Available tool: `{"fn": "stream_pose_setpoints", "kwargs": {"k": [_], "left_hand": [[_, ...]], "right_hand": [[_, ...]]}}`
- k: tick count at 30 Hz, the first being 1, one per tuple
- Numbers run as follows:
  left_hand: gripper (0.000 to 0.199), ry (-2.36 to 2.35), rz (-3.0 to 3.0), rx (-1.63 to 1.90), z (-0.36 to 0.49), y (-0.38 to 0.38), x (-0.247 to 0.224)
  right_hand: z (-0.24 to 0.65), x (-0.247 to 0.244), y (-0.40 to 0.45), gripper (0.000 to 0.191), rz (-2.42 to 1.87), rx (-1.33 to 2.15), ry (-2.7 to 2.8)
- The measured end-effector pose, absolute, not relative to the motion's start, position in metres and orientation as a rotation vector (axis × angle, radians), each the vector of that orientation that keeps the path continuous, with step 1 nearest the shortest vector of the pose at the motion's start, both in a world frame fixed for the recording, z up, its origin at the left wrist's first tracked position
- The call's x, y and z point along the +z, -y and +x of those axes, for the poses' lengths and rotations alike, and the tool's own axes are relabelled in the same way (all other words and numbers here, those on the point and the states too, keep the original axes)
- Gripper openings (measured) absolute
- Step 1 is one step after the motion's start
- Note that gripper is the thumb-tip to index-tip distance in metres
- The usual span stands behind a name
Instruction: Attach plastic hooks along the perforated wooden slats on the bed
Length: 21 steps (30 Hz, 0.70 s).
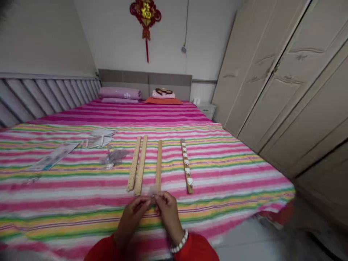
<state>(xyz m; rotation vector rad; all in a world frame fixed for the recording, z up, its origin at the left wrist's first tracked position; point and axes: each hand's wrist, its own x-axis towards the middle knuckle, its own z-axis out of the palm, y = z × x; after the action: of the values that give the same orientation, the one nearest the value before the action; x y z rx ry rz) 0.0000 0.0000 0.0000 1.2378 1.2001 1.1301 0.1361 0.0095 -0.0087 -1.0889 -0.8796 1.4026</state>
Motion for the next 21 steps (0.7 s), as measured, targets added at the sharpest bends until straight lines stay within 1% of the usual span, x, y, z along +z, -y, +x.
{"fn": "stream_pose_setpoints", "kwargs": {"k": [4,8,14,21], "left_hand": [[0.04,-1.204,1.196,1.14,-0.001,0.004,0.008],[0.04,-1.251,1.094,1.202,-0.001,0.0,0.005],[0.045,-1.223,0.868,1.001,0.008,-0.015,-0.001],[0.039,-1.175,0.912,1.055,0.016,-0.038,0.009]], "right_hand": [[0.143,-0.009,-0.01,0.046,-1.092,1.399,0.863],[0.149,-0.011,-0.009,0.043,-1.113,1.408,0.839],[0.155,-0.009,-0.013,0.042,-1.115,1.461,0.814],[0.153,0.001,-0.032,0.031,-1.039,1.386,0.79]]}}
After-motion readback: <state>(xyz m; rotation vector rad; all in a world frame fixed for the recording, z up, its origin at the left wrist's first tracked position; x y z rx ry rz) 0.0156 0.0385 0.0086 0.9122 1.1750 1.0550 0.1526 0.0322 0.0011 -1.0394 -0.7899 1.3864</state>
